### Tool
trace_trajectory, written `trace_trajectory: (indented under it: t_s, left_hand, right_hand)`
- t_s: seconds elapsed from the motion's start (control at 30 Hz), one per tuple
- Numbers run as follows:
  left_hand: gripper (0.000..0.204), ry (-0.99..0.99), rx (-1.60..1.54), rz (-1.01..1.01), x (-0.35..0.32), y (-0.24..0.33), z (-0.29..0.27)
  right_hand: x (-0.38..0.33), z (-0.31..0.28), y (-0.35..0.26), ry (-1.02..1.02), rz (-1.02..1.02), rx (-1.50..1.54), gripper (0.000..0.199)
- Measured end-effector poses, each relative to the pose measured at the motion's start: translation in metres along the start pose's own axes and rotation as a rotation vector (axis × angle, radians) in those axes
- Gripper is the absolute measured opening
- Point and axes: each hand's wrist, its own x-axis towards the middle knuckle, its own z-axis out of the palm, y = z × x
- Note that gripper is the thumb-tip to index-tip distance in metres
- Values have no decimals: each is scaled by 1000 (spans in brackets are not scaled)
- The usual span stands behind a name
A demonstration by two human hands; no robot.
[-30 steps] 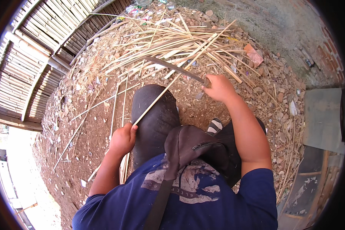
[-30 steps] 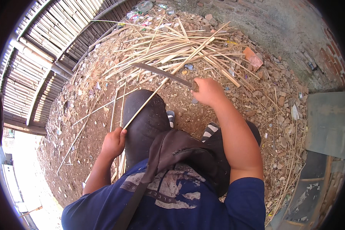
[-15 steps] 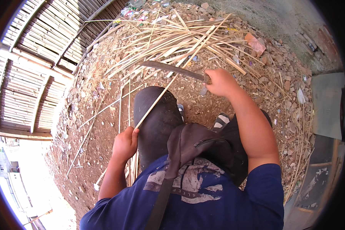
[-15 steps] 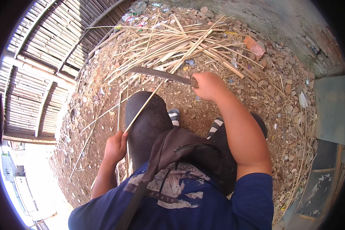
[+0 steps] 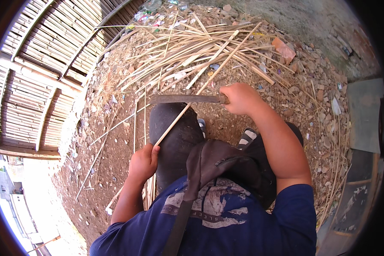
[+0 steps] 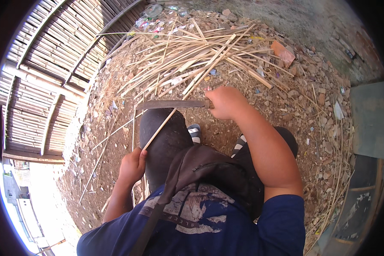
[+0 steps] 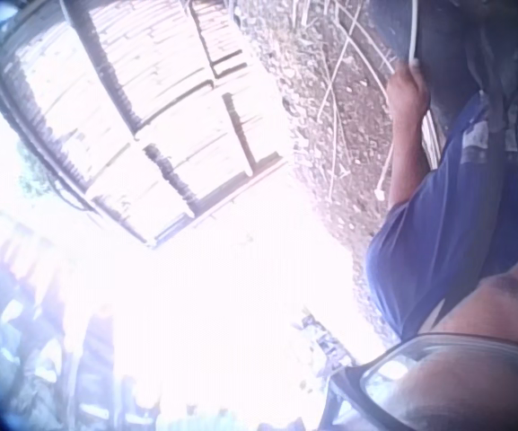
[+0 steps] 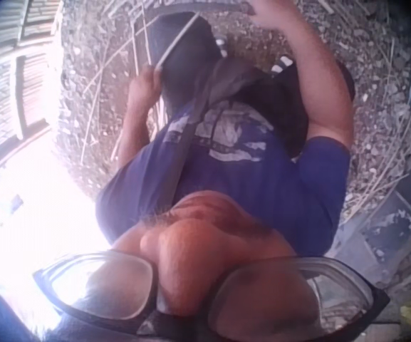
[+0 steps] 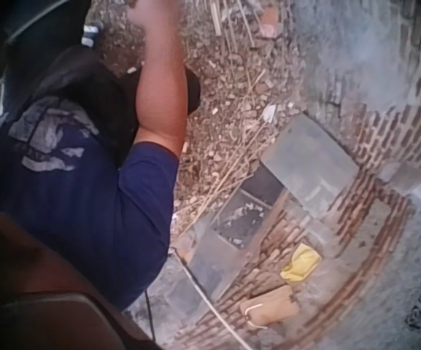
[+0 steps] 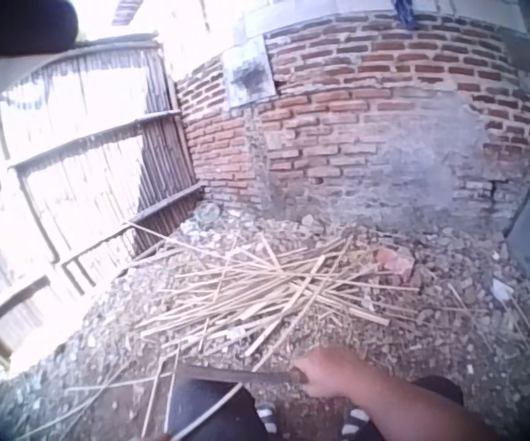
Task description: The person whittles a thin bamboo stick using a knife, scraping along its length while holding it against their lap.
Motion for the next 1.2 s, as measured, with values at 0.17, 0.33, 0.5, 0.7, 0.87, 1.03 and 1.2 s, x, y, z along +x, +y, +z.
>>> trace_trajectory:
  t_s: [0.17, 0.33, 0.5, 0.7, 0.87, 1.03, 1.2]
  left_hand:
    - [37, 11, -5, 22, 3, 3, 1]
    - [37, 5, 15, 9, 2, 8, -3]
    - [38, 28, 61, 27, 0, -6, 8]
    - [39, -20, 104, 32, 8, -1, -11]
    - [37, -40, -3, 79, 9, -9, -3]
    - [37, -54, -50, 55, 12, -8, 1]
    - [37, -64, -49, 73, 11, -9, -6]
  right_hand:
    - [0, -1, 13, -2, 77, 43, 29]
    - [-2, 0, 3, 73, 65, -58, 28]
    - [14, 11, 28, -65, 301, 285, 32]
    - [10, 19, 71, -1, 401, 181, 37]
    - [0, 10, 16, -46, 79, 144, 43]
    - [6, 16, 78, 4, 420, 433, 40]
    - [7, 16, 42, -28, 273, 250, 35]
